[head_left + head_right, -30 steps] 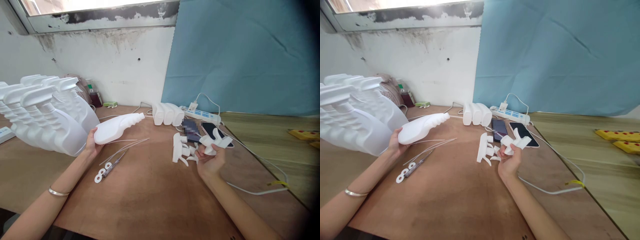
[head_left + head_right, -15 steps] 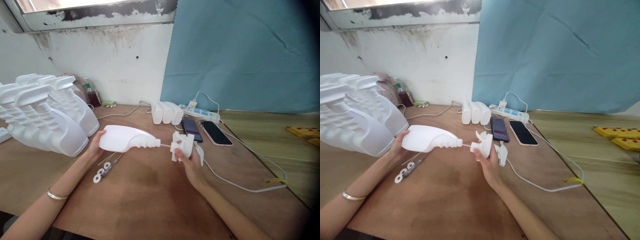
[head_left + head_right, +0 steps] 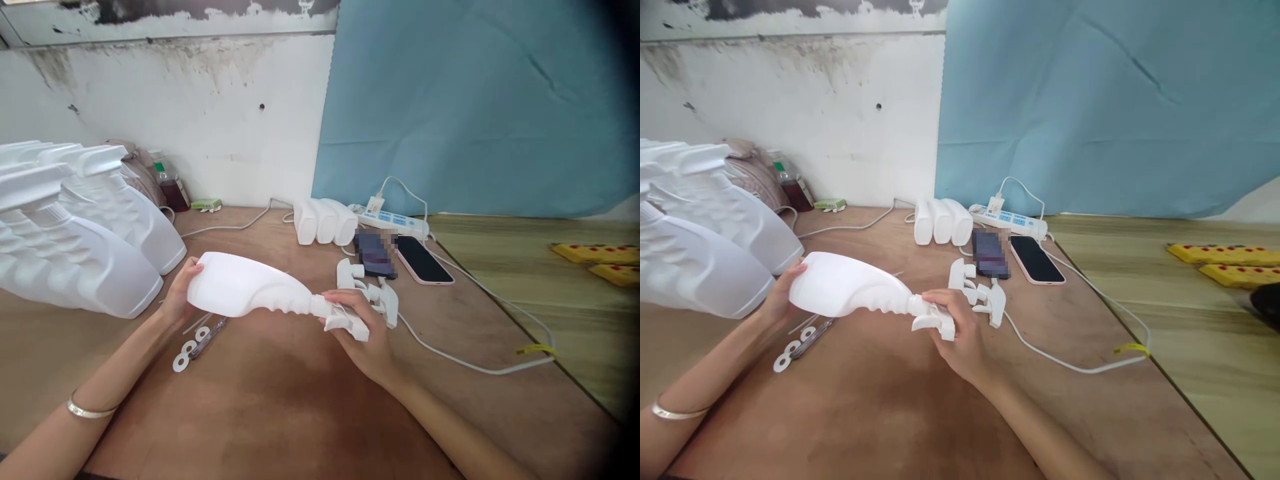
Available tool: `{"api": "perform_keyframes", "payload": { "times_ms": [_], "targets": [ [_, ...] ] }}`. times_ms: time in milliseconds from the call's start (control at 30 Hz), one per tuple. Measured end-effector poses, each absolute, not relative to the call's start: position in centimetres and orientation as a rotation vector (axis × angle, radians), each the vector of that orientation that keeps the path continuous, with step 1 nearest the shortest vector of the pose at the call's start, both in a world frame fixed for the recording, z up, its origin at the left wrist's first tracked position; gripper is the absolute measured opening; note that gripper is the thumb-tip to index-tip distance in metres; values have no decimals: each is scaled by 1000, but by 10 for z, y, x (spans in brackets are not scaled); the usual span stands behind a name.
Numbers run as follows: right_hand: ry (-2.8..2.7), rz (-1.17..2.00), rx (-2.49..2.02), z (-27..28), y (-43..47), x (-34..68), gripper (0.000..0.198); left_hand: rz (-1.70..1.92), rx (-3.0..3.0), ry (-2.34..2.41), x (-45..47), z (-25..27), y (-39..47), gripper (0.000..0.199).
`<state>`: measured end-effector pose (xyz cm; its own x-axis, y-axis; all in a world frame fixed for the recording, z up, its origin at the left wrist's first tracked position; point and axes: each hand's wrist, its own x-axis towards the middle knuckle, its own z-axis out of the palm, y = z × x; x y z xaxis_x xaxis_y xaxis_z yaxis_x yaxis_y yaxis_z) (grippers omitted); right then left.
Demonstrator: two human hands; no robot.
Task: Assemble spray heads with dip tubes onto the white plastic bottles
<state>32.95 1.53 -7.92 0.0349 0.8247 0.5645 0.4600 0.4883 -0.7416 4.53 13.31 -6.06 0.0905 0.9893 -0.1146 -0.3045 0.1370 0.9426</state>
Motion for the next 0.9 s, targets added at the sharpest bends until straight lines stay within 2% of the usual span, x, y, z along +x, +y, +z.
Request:
{"api": "perform_keyframes", "payload": {
  "times_ms": [233,433,667,800,900],
  "targets": [
    [-1471,587,-1275,-84,11,324,23,1360,1128,926,42,-69,138,19],
    [-1337,604,-1328,-80,11,322,23,1416,1228,830,39,-72,142,29],
    [-1141,657,-1315,-76,16,320,27,1414,1175,717,43,-62,136,18],
    [-1159,707,-1329,-77,15,319,27,1430,1175,744,43,-61,135,31],
    [-1176,714,-1338,-76,14,318,28,1432,1224,830,43,-63,135,22]
  ]
}}
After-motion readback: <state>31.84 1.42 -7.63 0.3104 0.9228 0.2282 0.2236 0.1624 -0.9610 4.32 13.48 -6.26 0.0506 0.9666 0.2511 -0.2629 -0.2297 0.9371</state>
